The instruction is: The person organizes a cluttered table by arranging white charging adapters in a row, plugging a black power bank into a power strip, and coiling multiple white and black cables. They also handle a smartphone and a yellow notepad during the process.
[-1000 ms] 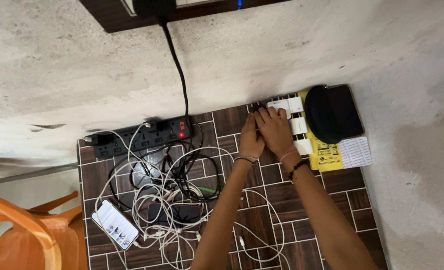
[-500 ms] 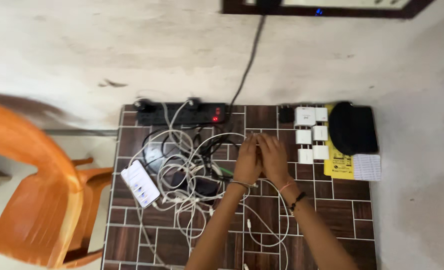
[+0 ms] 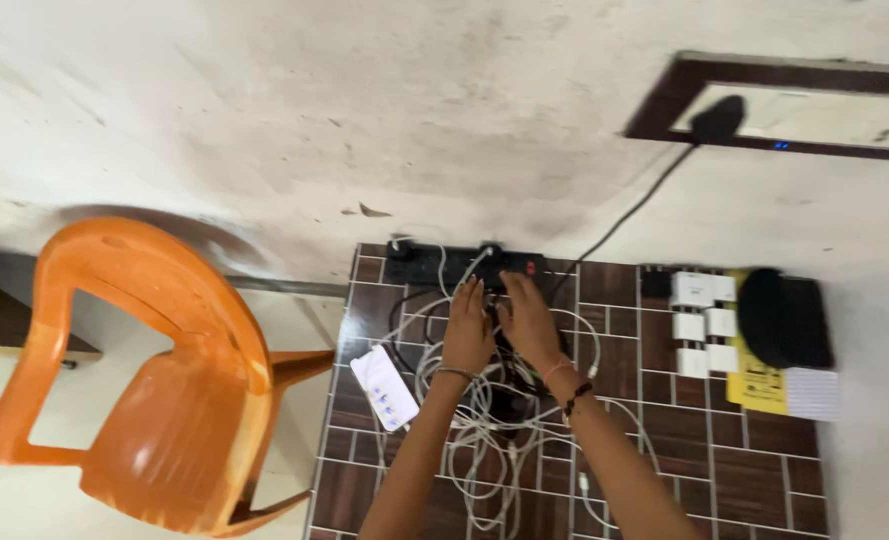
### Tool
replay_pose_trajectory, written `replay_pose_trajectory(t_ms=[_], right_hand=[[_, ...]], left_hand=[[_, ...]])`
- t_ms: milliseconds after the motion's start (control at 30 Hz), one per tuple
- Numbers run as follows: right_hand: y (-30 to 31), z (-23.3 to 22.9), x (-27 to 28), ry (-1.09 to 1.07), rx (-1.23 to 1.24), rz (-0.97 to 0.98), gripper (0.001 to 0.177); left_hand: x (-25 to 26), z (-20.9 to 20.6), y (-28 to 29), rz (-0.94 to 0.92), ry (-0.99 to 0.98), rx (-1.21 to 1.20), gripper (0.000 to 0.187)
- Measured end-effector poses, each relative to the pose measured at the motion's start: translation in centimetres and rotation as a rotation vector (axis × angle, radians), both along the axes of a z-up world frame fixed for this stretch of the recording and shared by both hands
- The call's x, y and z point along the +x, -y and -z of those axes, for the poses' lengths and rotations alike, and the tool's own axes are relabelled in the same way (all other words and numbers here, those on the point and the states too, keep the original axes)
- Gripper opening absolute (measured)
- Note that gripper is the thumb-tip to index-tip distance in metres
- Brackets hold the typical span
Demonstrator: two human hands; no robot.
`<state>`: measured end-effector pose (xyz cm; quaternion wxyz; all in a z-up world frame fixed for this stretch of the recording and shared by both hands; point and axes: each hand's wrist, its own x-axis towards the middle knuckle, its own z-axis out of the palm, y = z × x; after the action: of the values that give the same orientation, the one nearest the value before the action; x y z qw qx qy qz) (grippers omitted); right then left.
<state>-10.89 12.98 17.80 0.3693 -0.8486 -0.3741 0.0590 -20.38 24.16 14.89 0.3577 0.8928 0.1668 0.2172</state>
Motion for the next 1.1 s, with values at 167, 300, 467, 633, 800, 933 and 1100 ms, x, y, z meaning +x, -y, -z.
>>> replay_pose_trajectory(t_ms=[167,300,467,633,800,933,1100], right_hand=[[-5.1,3.7,3.8,0.135,-0.002,0.136,0.057],[-6.3,5.5,6.1,0.144,-0.065,0.113,0.052],[-6.9,5.4,6.2,0.155,-0.089,0.081,0.052],[-7.3,6.4,5.9,0.222,-0.126,0.105,0.045],[-7.2,7.3,5.8,0.174,-0.093,0.133,0.042],[-7.0,6.3,5.7,0.191,-0.045,0.156,0.044],[-6.2,2.1,5.2,0.165,0.084,0.137,0.041]], left_hand=[[2.5,6.0,-7.4,0.025,-0.016,-0.008,0.064],[5.7,9.4,-11.2,0.162,-0.282,-0.071,0.035],[7.4,11.1,-12.3,0.463,-0.384,0.099,0.043],[7.5,12.0,-12.1,0.628,-0.43,0.221,0.053],[7.2,12.7,-11.9,0.629,-0.534,0.297,0.054],[7.0,14.9,-11.8,0.655,-0.508,0.371,0.055],[7.3,14.5,-12.2,0.681,-0.527,0.343,0.061]])
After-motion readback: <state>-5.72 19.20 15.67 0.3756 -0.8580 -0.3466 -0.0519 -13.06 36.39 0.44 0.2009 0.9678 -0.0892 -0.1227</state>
